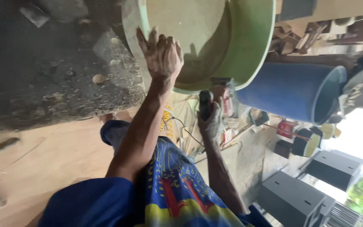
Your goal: The person sands the interior edges and surfaces of a large green plastic chair frame using an electric orbital sander held in one hand.
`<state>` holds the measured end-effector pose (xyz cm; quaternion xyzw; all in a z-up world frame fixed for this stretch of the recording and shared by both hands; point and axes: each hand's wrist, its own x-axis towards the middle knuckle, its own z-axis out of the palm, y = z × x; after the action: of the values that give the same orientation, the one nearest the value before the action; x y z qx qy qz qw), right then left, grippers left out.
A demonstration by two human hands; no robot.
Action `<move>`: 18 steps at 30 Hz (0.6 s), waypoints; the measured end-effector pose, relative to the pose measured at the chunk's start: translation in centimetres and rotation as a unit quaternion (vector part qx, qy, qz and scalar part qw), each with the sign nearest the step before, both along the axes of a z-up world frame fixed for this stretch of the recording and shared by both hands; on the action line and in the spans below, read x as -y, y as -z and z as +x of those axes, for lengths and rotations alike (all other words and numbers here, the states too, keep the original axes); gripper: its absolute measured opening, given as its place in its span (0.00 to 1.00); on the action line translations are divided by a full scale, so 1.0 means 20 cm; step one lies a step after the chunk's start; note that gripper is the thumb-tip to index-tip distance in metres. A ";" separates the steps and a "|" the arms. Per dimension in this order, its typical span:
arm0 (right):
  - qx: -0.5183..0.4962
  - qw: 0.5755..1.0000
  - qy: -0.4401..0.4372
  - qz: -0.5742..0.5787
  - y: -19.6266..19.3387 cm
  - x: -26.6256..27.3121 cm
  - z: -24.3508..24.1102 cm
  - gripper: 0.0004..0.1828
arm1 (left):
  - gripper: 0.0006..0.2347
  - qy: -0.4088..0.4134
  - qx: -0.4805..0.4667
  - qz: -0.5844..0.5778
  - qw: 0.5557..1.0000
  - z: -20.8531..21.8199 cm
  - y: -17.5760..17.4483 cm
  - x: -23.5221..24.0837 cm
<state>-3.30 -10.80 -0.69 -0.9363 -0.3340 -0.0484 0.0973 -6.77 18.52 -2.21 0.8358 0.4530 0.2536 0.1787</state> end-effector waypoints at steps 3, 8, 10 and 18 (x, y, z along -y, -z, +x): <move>0.002 0.997 0.018 -0.075 -0.11 -0.08 0.00 0.40 | 0.11 0.013 -0.030 -0.001 0.999 0.00 -0.01 -0.01; -0.030 0.999 -0.008 -0.025 -0.05 -0.17 0.04 0.40 | 0.08 -0.021 0.070 0.040 0.997 0.01 -0.01 -0.01; -0.047 0.998 -0.008 0.032 0.01 -0.16 -0.01 0.40 | 0.08 -0.011 0.051 0.028 0.998 -0.02 -0.03 0.00; -0.118 0.972 0.018 0.201 0.02 -0.09 -0.06 0.42 | 0.11 -0.019 0.025 0.032 0.999 0.01 0.03 0.01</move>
<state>-4.57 -9.02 -1.05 -0.9024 -0.2866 -0.0056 0.3218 -6.53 18.42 -2.83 0.8258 0.4558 0.2920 0.1581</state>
